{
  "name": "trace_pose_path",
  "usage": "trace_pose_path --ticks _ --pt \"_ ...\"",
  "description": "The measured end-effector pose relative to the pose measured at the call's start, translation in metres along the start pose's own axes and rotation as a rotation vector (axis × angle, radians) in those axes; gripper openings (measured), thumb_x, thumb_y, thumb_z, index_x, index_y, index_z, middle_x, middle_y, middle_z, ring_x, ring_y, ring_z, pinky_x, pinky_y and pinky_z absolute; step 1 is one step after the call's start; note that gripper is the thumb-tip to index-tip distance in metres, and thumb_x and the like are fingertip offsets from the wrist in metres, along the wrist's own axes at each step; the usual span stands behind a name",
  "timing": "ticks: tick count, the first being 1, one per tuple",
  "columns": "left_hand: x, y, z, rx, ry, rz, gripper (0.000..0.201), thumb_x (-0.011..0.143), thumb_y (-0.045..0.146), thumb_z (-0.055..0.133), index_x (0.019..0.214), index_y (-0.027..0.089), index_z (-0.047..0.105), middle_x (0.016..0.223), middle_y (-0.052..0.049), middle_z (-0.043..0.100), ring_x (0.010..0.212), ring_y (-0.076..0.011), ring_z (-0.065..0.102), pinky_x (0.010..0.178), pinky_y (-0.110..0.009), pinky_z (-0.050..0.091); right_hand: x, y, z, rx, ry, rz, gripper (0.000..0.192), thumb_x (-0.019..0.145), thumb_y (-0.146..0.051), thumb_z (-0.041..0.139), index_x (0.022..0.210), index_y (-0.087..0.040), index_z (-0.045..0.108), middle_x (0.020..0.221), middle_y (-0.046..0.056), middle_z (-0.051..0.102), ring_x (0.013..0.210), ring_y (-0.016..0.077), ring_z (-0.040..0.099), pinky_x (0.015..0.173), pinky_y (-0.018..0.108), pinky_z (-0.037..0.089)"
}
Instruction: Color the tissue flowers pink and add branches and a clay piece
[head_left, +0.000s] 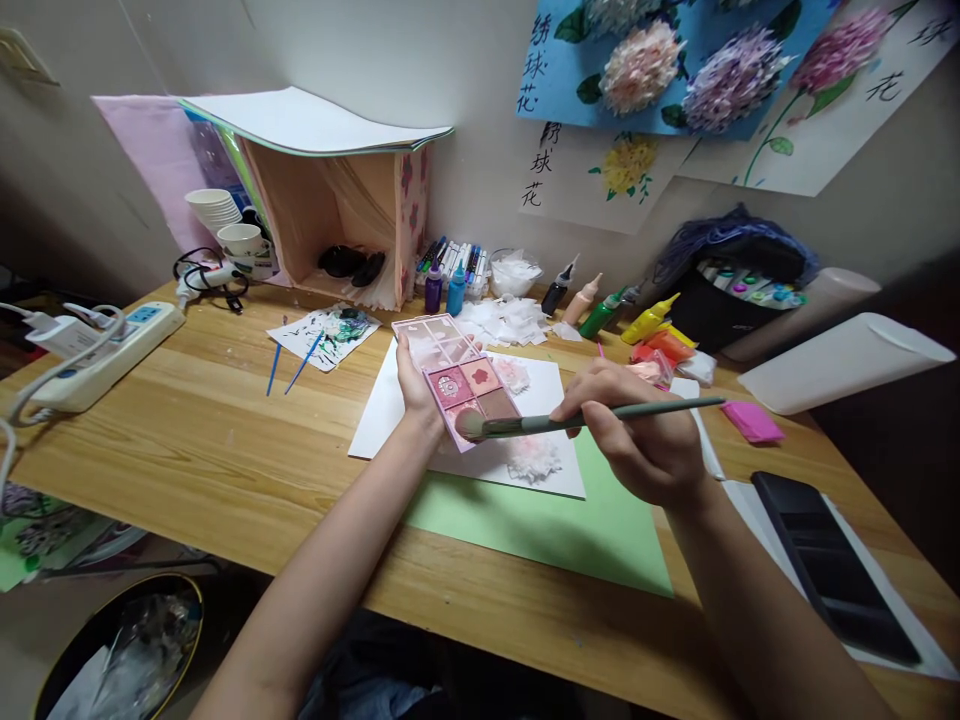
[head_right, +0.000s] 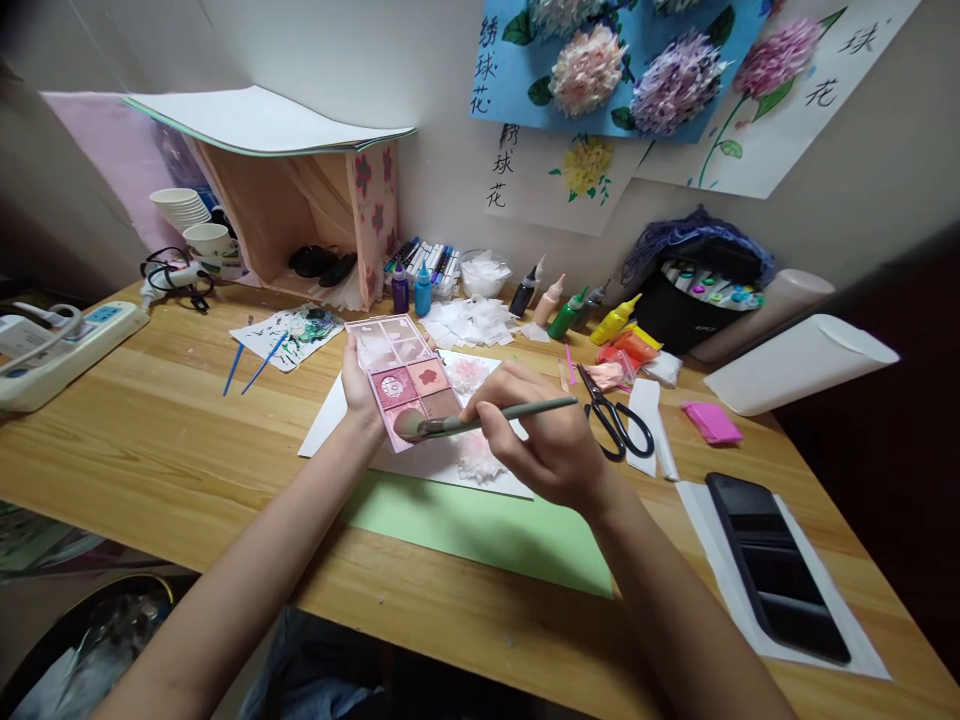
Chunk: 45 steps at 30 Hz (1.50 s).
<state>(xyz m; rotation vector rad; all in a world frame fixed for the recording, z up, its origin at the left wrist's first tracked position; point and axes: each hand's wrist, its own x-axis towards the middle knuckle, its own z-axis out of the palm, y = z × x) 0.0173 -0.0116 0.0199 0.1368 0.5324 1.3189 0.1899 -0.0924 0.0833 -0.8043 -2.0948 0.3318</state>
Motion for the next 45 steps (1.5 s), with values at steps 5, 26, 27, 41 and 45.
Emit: trace_pose_path --ticks 5,26,27,41,45 --pt "0.004 0.001 -0.002 0.008 0.029 -0.003 0.068 0.082 0.068 0.030 0.101 0.012 0.063 0.077 -0.011 0.069 0.073 -0.0244 0.066 0.078 -0.040 0.051 0.000 0.003 -0.002 0.067 0.039 0.103 0.021 0.091 -0.024 0.045 0.079 -0.021 0.062 0.067 0.001 0.058 0.059 0.0135 0.054 0.056 0.029 0.043" --pt "0.000 -0.008 -0.001 -0.027 0.063 -0.168 0.073 0.072 0.078 0.033 0.089 0.014 0.063 0.089 -0.015 0.066 0.093 -0.0342 0.062 0.086 -0.054 0.046 0.007 0.052 0.017 0.563 0.340 0.917 0.043 0.066 -0.057 0.070 0.061 -0.015 0.060 0.046 0.001 0.059 0.043 0.0101 0.054 0.044 0.022 0.044" --pt "0.000 -0.008 -0.001 -0.028 0.059 -0.169 0.072 0.072 0.078 0.034 0.089 0.013 0.063 0.088 -0.015 0.066 0.092 -0.0338 0.062 0.085 -0.053 0.046 0.007 0.052 0.017 0.524 0.349 0.900 0.043 0.067 -0.057 0.070 0.061 -0.015 0.060 0.047 0.001 0.060 0.043 0.0103 0.054 0.044 0.022 0.044" --pt "-0.001 -0.009 -0.002 0.004 0.014 -0.125 0.069 0.074 0.076 0.036 0.085 0.013 0.063 0.073 -0.011 0.066 0.069 -0.0260 0.064 0.073 -0.043 0.052 0.006 0.030 0.004 0.201 0.423 0.690 0.033 0.081 -0.046 0.062 0.064 -0.017 0.060 0.050 0.000 0.060 0.049 0.0137 0.059 0.050 0.026 0.048" --pt "0.002 -0.008 -0.002 0.003 0.008 -0.055 0.065 0.077 0.071 0.036 0.087 0.013 0.064 0.073 -0.010 0.067 0.071 -0.0260 0.065 0.074 -0.042 0.052 0.005 0.037 -0.008 0.300 0.548 0.596 0.031 0.084 -0.042 0.057 0.065 -0.018 0.060 0.051 -0.001 0.057 0.048 0.0131 0.058 0.047 0.026 0.045"
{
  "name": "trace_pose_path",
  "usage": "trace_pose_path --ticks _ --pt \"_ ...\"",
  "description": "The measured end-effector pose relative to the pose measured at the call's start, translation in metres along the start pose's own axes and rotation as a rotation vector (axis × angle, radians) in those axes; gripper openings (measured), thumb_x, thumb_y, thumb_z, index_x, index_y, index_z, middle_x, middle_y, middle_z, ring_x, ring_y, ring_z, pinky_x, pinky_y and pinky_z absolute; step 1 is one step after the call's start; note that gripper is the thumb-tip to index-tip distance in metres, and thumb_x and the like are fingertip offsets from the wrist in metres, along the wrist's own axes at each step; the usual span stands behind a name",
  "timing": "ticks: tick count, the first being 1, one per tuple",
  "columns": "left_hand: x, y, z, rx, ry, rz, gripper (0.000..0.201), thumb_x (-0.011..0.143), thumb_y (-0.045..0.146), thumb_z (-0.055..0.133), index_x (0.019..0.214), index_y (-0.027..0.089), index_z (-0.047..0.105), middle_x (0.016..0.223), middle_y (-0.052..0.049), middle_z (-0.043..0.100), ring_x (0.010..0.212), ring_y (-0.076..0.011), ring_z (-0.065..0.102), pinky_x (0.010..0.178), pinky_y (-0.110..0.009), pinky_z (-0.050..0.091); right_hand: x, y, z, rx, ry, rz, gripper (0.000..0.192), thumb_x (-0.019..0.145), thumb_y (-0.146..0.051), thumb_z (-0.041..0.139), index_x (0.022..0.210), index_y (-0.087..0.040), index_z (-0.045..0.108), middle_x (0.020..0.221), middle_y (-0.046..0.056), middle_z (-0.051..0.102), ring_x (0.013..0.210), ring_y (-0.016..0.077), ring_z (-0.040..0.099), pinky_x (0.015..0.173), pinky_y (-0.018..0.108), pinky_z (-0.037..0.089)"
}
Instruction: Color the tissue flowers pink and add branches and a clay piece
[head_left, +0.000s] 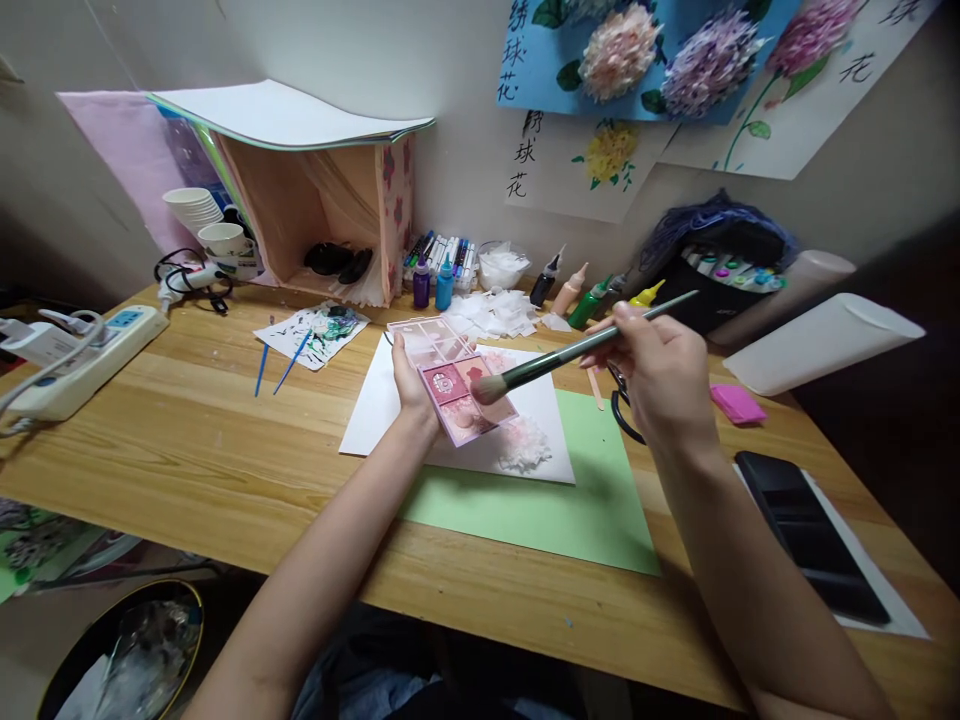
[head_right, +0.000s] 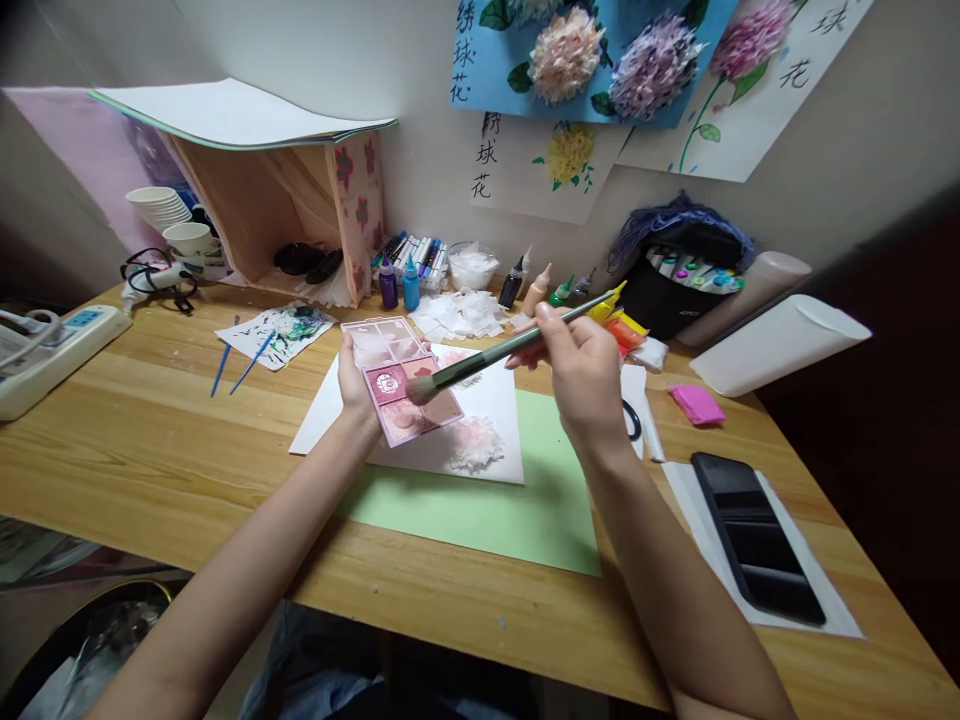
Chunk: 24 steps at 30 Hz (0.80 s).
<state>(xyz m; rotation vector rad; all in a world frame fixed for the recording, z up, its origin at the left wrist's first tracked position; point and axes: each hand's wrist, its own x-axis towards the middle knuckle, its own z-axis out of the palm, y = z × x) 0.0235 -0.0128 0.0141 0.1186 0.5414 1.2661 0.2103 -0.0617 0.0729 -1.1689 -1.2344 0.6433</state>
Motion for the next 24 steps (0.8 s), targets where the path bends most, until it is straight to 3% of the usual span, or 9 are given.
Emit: trace_pose_path --ticks 6,8,13,18,22,24 --pt "0.002 0.011 0.003 0.049 0.054 0.139 0.069 0.083 0.067 0.025 0.094 0.011 0.064 0.076 -0.011 0.068 0.071 -0.0234 0.066 0.073 -0.038 0.053 -0.010 0.020 -0.040 -0.081 0.197 -0.281 0.023 0.087 -0.030 0.049 0.068 -0.020 0.057 0.059 -0.002 0.054 0.053 0.0128 0.055 0.048 0.026 0.039" --pt "0.003 0.013 0.003 0.069 0.075 0.168 0.071 0.083 0.068 0.024 0.097 0.011 0.063 0.078 -0.011 0.068 0.071 -0.0236 0.066 0.074 -0.038 0.053 -0.020 0.026 -0.049 -0.205 0.097 -0.361 0.023 0.088 -0.030 0.047 0.070 -0.020 0.058 0.064 0.000 0.056 0.058 0.0139 0.055 0.053 0.028 0.041" --pt "0.007 0.015 0.000 0.099 0.088 0.182 0.069 0.083 0.067 0.023 0.098 0.012 0.063 0.080 -0.011 0.068 0.072 -0.0242 0.066 0.073 -0.039 0.053 -0.034 0.024 -0.056 -0.460 -0.408 -0.504 0.015 0.087 -0.026 0.049 0.078 -0.021 0.060 0.070 0.003 0.061 0.064 0.0165 0.057 0.060 0.031 0.044" --pt "0.010 0.016 -0.002 0.087 0.080 0.179 0.069 0.083 0.068 0.023 0.099 0.014 0.062 0.081 -0.011 0.068 0.076 -0.0259 0.066 0.076 -0.042 0.052 -0.028 0.010 -0.047 -0.490 -0.410 -0.564 0.016 0.090 -0.024 0.044 0.082 -0.021 0.058 0.071 0.004 0.062 0.067 0.0173 0.058 0.063 0.033 0.045" --pt "0.011 0.017 -0.002 0.099 0.068 0.208 0.069 0.085 0.065 0.022 0.100 0.012 0.063 0.084 -0.012 0.068 0.082 -0.0257 0.066 0.082 -0.041 0.051 -0.022 0.003 -0.036 -0.490 -0.583 -0.614 0.014 0.091 -0.024 0.046 0.084 -0.020 0.058 0.069 0.003 0.063 0.066 0.0158 0.057 0.062 0.030 0.045" --pt "0.011 0.016 -0.001 0.100 0.065 0.223 0.068 0.086 0.064 0.021 0.100 0.012 0.063 0.084 -0.012 0.068 0.084 -0.0252 0.066 0.084 -0.041 0.051 -0.020 0.000 -0.035 -0.480 -0.581 -0.636 0.013 0.091 -0.023 0.046 0.084 -0.019 0.057 0.069 0.003 0.062 0.065 0.0152 0.056 0.062 0.029 0.045"
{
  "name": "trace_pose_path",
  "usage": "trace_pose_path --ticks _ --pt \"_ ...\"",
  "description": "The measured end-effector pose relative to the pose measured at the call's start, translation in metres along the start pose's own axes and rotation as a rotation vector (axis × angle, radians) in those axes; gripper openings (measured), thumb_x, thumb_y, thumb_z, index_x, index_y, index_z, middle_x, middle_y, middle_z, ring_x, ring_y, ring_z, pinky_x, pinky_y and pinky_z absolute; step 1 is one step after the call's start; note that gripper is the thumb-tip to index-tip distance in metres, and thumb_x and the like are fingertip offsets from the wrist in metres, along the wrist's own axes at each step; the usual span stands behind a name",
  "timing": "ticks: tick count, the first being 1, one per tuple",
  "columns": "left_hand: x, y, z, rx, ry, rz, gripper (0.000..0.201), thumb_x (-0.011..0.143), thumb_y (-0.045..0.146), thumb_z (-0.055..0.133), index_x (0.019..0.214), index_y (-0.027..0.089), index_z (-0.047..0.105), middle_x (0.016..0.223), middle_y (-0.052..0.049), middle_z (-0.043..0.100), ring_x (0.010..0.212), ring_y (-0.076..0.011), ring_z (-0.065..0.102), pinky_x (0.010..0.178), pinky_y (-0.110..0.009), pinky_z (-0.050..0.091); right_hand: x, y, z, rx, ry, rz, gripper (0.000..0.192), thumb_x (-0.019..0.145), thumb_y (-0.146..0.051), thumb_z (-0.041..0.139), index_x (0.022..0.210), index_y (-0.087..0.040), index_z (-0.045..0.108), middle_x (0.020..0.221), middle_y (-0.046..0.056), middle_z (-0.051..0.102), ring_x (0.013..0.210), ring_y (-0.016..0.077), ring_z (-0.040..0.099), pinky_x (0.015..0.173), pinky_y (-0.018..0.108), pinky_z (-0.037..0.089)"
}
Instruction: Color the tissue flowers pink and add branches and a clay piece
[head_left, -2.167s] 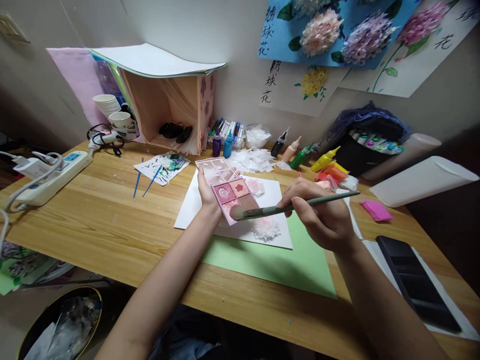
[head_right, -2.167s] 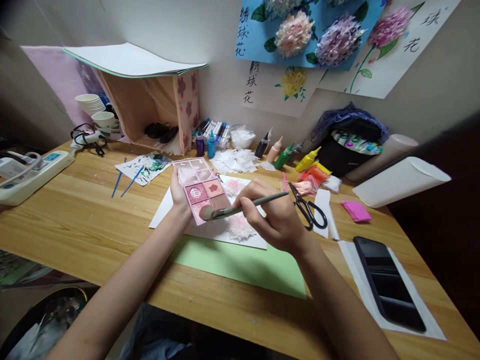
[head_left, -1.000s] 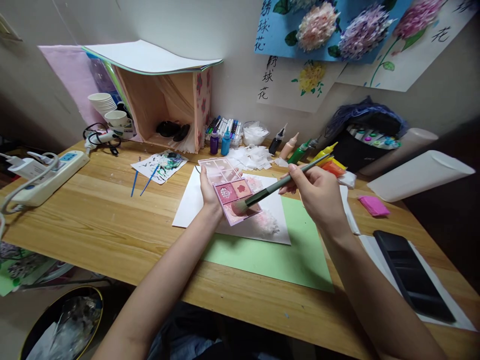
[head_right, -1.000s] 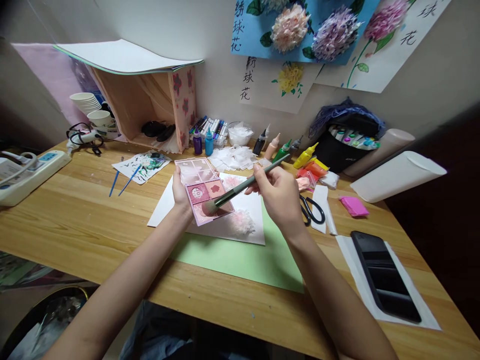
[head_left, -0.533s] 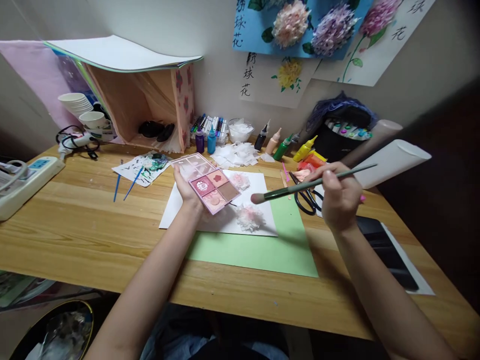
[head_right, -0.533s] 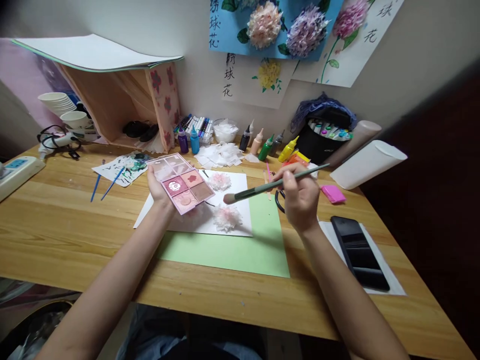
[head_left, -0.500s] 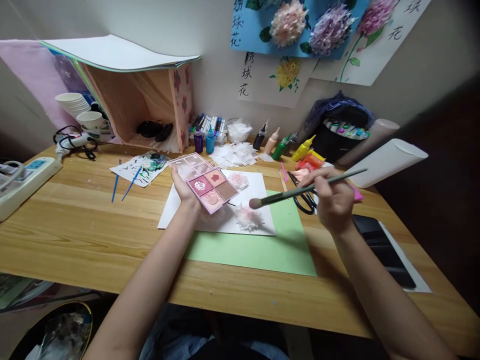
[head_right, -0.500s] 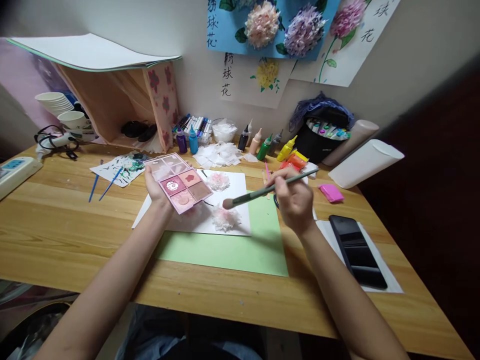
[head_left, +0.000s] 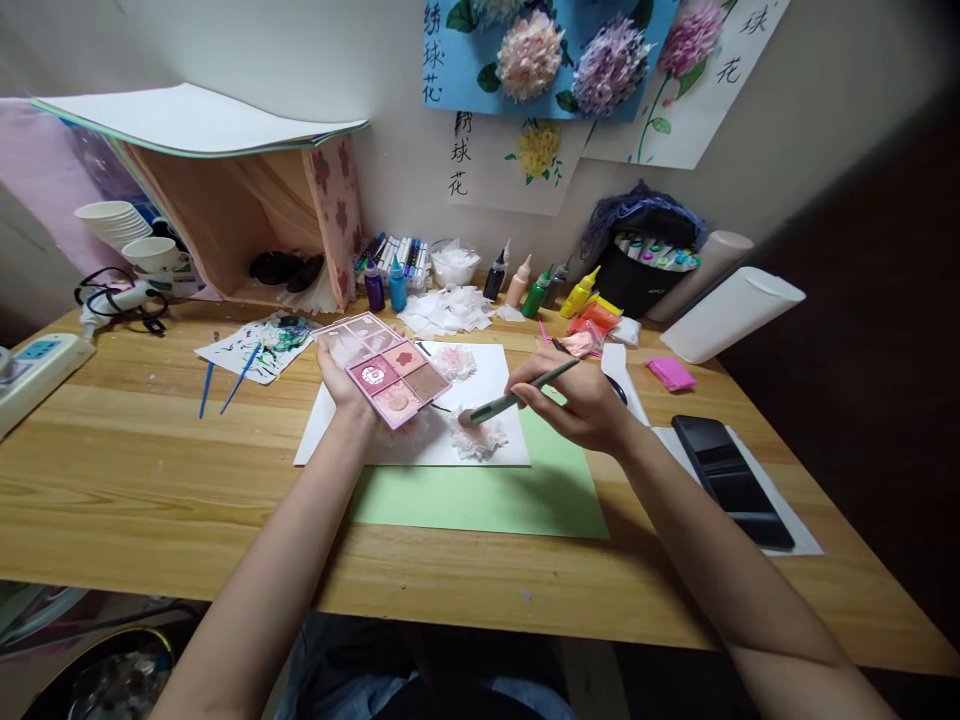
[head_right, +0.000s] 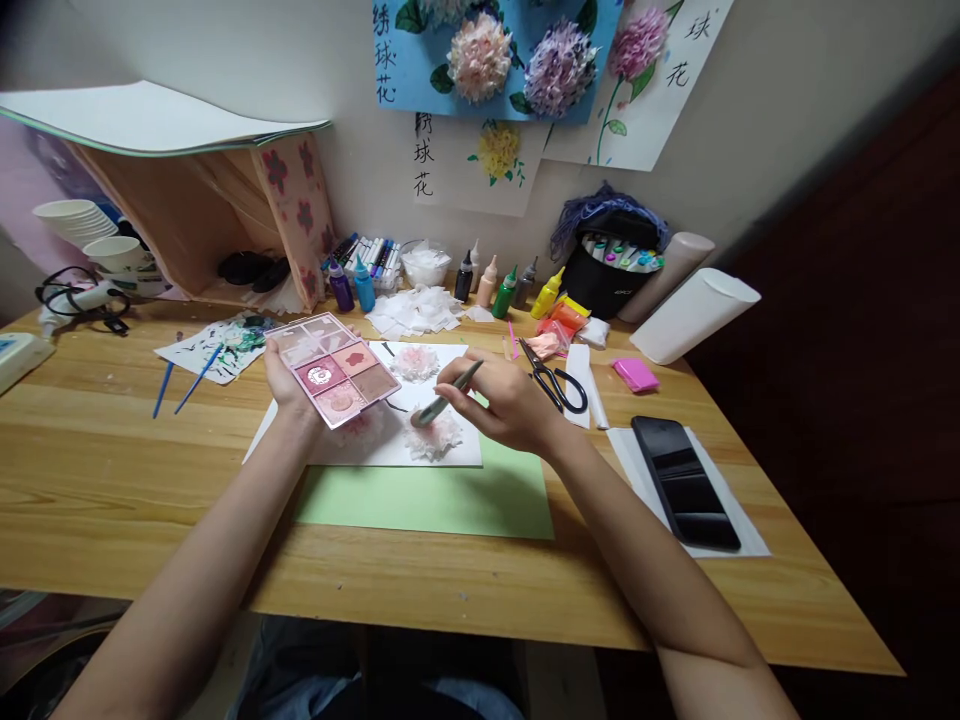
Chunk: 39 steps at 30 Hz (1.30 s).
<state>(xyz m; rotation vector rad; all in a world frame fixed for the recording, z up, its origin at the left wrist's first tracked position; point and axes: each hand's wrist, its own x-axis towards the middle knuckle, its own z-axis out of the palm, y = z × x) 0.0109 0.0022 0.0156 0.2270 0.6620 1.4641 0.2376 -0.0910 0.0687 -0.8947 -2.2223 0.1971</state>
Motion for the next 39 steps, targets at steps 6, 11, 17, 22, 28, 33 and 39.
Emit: trace_pose_path --ticks 6,11,17,22,28,33,39 --pt "-0.005 -0.001 0.003 0.026 -0.020 -0.039 0.068 0.086 0.063 0.022 0.100 0.011 0.063 0.083 -0.013 0.069 0.079 -0.0254 0.067 0.081 -0.043 0.052 -0.002 -0.004 -0.016 -0.044 -0.158 0.048 0.011 0.090 -0.021 0.043 0.089 -0.019 0.054 0.078 0.004 0.061 0.069 0.0149 0.056 0.063 0.028 0.043" --pt "-0.009 -0.001 0.005 -0.008 -0.072 -0.036 0.063 0.087 0.060 0.025 0.103 0.012 0.062 0.087 -0.013 0.070 0.080 -0.0250 0.067 0.081 -0.042 0.051 -0.005 -0.002 -0.027 -0.110 -0.106 0.077 0.010 0.090 -0.023 0.043 0.089 -0.020 0.053 0.081 0.005 0.061 0.071 0.0157 0.055 0.064 0.029 0.043" --pt "-0.010 -0.002 0.003 -0.031 -0.085 -0.073 0.065 0.084 0.064 0.026 0.102 0.013 0.062 0.086 -0.013 0.070 0.077 -0.0257 0.067 0.079 -0.043 0.051 -0.005 0.001 -0.030 -0.131 -0.162 0.106 0.012 0.090 -0.025 0.045 0.089 -0.020 0.056 0.080 0.004 0.062 0.070 0.0158 0.056 0.065 0.028 0.044" --pt "-0.017 -0.008 0.006 -0.048 -0.121 -0.074 0.066 0.082 0.067 0.029 0.102 0.014 0.063 0.080 -0.010 0.069 0.071 -0.0236 0.067 0.077 -0.042 0.052 -0.005 0.001 -0.028 -0.116 -0.191 0.112 0.017 0.091 -0.028 0.045 0.089 -0.019 0.059 0.080 0.005 0.064 0.072 0.0164 0.057 0.066 0.029 0.044" --pt "-0.023 -0.016 0.008 -0.035 -0.089 -0.109 0.068 0.082 0.068 0.028 0.095 0.012 0.065 0.074 -0.011 0.068 0.068 -0.0236 0.066 0.071 -0.038 0.053 -0.009 -0.006 -0.031 -0.051 0.236 0.152 0.022 0.091 -0.038 0.045 0.084 -0.022 0.060 0.075 0.005 0.063 0.068 0.0184 0.060 0.065 0.034 0.046" --pt "-0.025 -0.026 0.006 -0.086 -0.142 -0.172 0.065 0.080 0.069 0.033 0.095 0.014 0.064 0.077 -0.011 0.068 0.072 -0.0249 0.065 0.075 -0.041 0.052 -0.010 -0.015 -0.019 0.072 0.467 0.168 0.037 0.087 -0.056 0.044 0.080 -0.025 0.063 0.076 0.007 0.064 0.071 0.0219 0.061 0.067 0.038 0.049" --pt "-0.030 -0.033 0.005 -0.111 -0.161 -0.260 0.067 0.075 0.071 0.038 0.097 0.013 0.063 0.084 -0.013 0.068 0.076 -0.0285 0.065 0.077 -0.046 0.051 -0.005 -0.030 0.003 0.073 0.101 -0.108 0.018 0.091 -0.032 0.049 0.092 -0.023 0.065 0.076 0.005 0.067 0.073 0.0192 0.060 0.067 0.034 0.050"
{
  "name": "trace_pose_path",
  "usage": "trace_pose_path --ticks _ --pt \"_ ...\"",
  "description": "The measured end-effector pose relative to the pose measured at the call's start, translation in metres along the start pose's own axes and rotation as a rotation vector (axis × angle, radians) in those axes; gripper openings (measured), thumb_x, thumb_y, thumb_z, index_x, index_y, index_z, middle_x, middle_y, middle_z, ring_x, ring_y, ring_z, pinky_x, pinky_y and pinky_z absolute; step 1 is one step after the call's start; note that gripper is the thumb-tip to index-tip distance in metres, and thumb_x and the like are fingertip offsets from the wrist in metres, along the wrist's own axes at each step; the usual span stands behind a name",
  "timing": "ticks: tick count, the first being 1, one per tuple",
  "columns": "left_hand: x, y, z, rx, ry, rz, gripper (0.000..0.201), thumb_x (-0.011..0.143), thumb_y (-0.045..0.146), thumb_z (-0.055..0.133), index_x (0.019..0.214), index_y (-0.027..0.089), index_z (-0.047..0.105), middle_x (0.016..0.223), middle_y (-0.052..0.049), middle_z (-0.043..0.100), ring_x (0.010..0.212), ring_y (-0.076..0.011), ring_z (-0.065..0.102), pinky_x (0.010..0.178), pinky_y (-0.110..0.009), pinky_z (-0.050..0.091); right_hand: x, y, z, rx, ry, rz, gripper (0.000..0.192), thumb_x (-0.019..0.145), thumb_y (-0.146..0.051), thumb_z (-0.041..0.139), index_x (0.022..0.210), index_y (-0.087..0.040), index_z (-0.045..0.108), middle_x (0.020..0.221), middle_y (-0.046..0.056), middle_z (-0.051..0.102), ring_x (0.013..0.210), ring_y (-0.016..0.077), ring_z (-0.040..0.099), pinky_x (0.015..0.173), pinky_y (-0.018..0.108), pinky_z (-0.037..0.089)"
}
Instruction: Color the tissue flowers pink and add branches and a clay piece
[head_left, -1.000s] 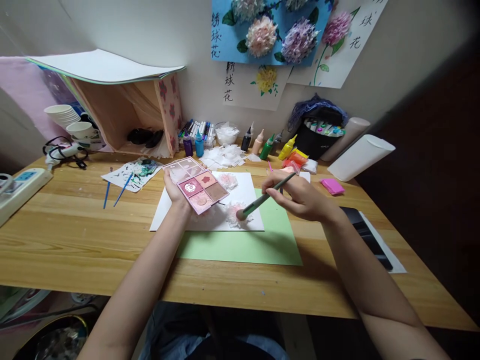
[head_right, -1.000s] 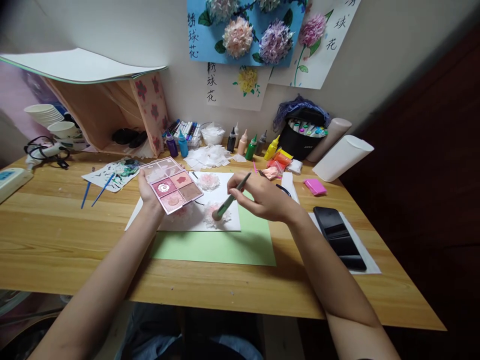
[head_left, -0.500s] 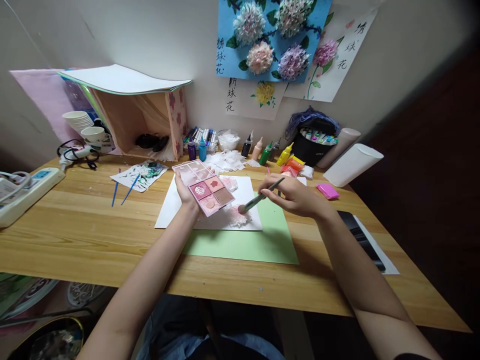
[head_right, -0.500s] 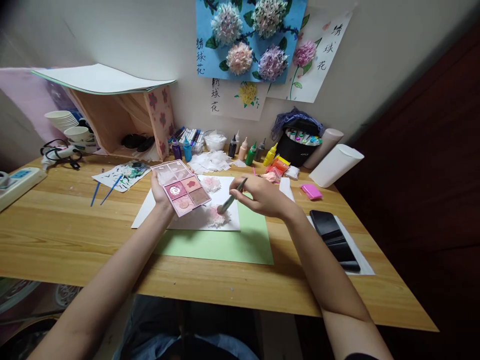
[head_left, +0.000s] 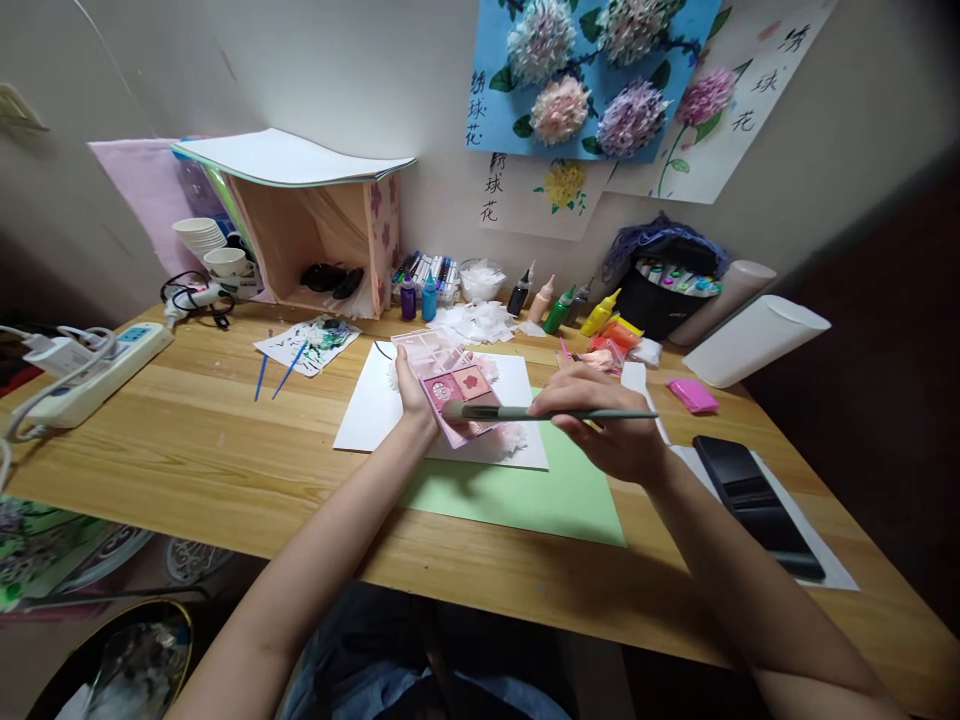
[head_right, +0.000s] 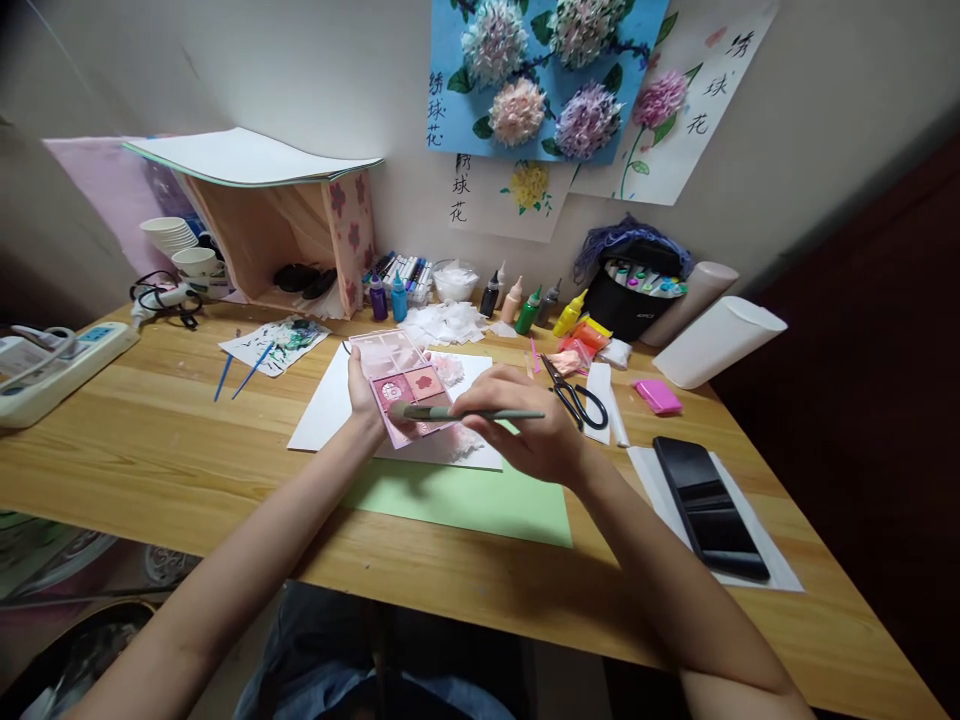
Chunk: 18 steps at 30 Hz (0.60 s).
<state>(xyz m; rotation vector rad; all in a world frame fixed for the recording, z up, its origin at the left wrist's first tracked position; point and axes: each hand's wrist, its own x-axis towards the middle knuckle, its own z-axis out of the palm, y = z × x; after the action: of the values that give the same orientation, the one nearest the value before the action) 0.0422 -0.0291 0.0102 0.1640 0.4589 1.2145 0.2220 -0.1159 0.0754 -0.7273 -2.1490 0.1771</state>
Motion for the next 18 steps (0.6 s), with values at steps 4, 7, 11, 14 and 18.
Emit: trace_pose_path --ticks 4,7,11,14,18 --pt "-0.0037 0.0045 0.0028 -0.021 0.005 -0.007 0.068 0.076 0.072 0.036 0.095 0.012 0.063 0.084 -0.013 0.068 0.075 -0.0280 0.065 0.075 -0.046 0.051 0.0024 -0.0087 0.0046 -0.006 -0.043 -0.074 0.019 0.093 -0.026 0.044 0.094 -0.022 0.063 0.074 0.005 0.066 0.072 0.0176 0.059 0.065 0.031 0.050" --pt "-0.0053 0.0077 0.0052 -0.002 0.021 0.013 0.066 0.077 0.070 0.036 0.094 0.012 0.063 0.079 -0.013 0.068 0.072 -0.0270 0.065 0.074 -0.044 0.052 0.0029 -0.0097 0.0038 0.015 -0.055 -0.102 0.020 0.094 -0.028 0.042 0.095 -0.021 0.061 0.074 0.005 0.065 0.073 0.0177 0.057 0.065 0.031 0.050" --pt "-0.0034 0.0092 0.0040 0.016 0.016 0.047 0.066 0.078 0.069 0.037 0.095 0.012 0.064 0.076 -0.011 0.067 0.071 -0.0255 0.066 0.074 -0.042 0.052 0.0014 -0.0072 0.0004 0.055 -0.077 -0.086 0.022 0.094 -0.030 0.041 0.093 -0.021 0.061 0.074 0.005 0.064 0.073 0.0182 0.056 0.065 0.032 0.049" --pt "-0.0016 0.0089 0.0026 0.002 0.024 0.077 0.065 0.078 0.068 0.038 0.096 0.011 0.064 0.078 -0.011 0.068 0.072 -0.0247 0.066 0.076 -0.040 0.051 -0.0009 -0.0066 -0.0005 0.074 -0.074 -0.042 0.022 0.094 -0.032 0.042 0.091 -0.022 0.062 0.073 0.005 0.064 0.071 0.0185 0.057 0.064 0.033 0.048" --pt "-0.0019 0.0081 0.0034 0.003 0.052 0.056 0.066 0.079 0.069 0.034 0.094 0.012 0.065 0.078 -0.012 0.068 0.069 -0.0257 0.066 0.072 -0.042 0.053 -0.0010 -0.0042 0.0005 0.101 0.163 0.168 0.024 0.093 -0.035 0.044 0.086 -0.024 0.064 0.073 0.004 0.062 0.067 0.0179 0.058 0.064 0.034 0.047"
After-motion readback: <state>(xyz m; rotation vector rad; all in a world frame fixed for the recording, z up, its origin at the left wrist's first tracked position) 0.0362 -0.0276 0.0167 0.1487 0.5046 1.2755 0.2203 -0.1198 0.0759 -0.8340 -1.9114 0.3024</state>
